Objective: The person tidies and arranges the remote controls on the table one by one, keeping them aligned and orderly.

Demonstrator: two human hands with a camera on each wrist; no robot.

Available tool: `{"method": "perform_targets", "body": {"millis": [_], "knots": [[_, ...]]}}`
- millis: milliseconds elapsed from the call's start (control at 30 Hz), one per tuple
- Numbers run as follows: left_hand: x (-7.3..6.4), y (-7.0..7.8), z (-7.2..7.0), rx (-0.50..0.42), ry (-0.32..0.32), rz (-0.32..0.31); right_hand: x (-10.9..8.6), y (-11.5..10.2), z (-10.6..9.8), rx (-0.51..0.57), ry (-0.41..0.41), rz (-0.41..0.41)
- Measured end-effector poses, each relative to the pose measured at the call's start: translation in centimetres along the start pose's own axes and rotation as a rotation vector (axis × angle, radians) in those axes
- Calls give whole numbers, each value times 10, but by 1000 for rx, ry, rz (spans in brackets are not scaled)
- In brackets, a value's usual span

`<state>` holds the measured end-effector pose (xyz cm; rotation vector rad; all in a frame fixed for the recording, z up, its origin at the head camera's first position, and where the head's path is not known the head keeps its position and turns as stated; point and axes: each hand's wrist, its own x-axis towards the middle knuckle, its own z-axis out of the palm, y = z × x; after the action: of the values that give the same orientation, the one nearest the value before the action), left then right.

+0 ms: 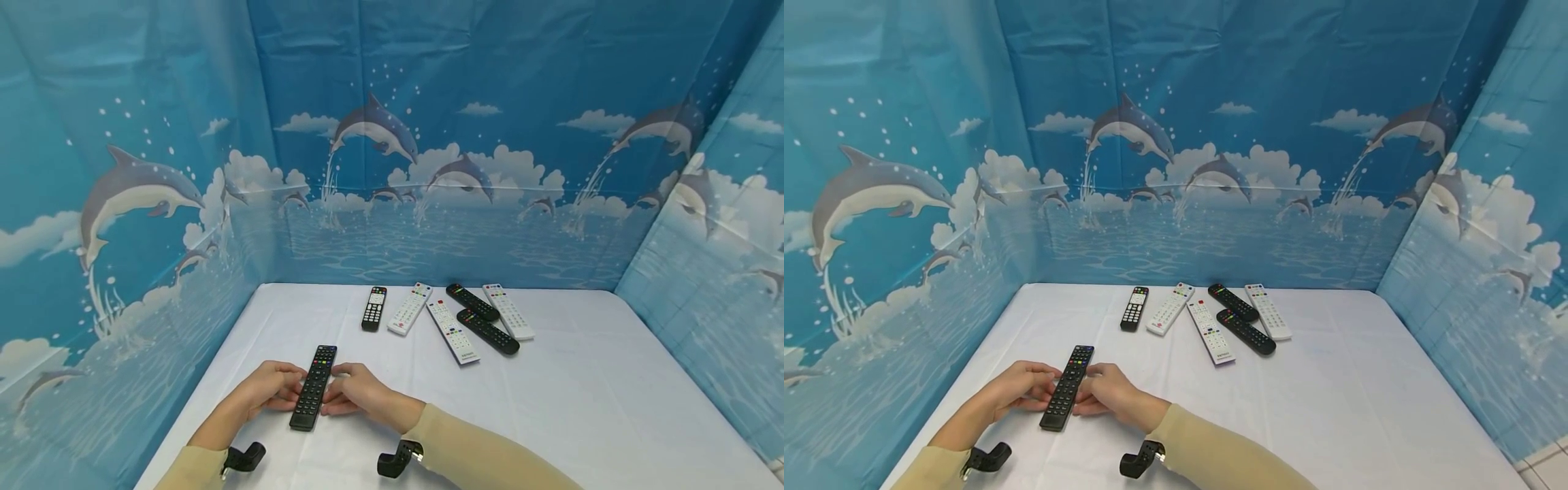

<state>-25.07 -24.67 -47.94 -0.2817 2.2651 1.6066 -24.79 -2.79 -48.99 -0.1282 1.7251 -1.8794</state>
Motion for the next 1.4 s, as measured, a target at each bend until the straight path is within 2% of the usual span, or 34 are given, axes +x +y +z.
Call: {"method": "perform_targets", "body": {"millis": [367,633,1033,1400], "knots": [[-3,3,1,17,12,-10,-1,4,3,17,14,-26],[-6,7,2,-6,-2,0,-5,3,7,2,34,-42],[-6,-1,4,-5,18,32,-7,3,15,56,52,-21],[-7,0,5,-12,10,36,-7,4,16,63,57,-23]]}}
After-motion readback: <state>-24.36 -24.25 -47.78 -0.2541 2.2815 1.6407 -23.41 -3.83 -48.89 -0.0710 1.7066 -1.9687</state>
